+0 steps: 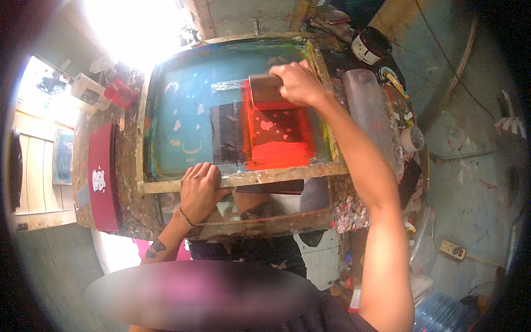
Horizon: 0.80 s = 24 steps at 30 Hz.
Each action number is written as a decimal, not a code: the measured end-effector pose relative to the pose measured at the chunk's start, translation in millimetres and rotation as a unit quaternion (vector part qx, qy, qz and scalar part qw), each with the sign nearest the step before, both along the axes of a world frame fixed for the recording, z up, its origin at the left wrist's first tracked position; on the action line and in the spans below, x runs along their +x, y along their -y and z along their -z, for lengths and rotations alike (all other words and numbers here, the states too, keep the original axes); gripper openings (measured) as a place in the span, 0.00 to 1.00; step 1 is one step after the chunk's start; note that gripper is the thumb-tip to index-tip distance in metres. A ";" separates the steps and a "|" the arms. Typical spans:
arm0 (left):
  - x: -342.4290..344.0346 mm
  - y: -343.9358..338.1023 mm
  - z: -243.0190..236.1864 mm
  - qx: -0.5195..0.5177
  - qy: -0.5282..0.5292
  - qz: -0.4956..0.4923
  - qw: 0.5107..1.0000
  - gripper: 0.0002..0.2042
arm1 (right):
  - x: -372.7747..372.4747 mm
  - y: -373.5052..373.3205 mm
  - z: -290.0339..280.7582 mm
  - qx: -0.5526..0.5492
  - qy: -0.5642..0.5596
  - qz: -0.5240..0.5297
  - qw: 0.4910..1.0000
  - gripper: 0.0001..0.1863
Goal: The person performs manual screen printing on small rectangular cards using a squeegee and red ink. They repeatedly place cards under a screen, pull ink across the mesh, and stack the printed cards on the floor.
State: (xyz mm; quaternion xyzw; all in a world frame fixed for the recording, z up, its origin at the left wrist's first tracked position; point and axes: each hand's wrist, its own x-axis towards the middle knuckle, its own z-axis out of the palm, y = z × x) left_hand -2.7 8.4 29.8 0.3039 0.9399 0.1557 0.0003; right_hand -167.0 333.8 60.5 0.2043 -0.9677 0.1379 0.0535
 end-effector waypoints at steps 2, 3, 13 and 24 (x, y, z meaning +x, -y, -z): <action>0.5 -0.4 1.5 0.010 -0.006 -0.001 1.000 0.21 | -22.8 2.4 10.9 -0.023 -0.069 0.018 0.997 0.21; -0.4 -0.6 1.5 0.011 -0.007 -0.002 1.000 0.21 | -29.1 6.2 14.5 -0.020 -0.083 0.028 0.996 0.19; 4.8 1.2 7.4 0.011 -0.021 -0.013 1.000 0.21 | 126.8 31.3 18.4 -0.018 -0.095 -0.004 0.995 0.17; -16.5 5.9 -70.1 0.031 0.018 -0.028 0.999 0.20 | 186.8 43.4 -28.4 0.003 -0.190 -0.017 0.982 0.20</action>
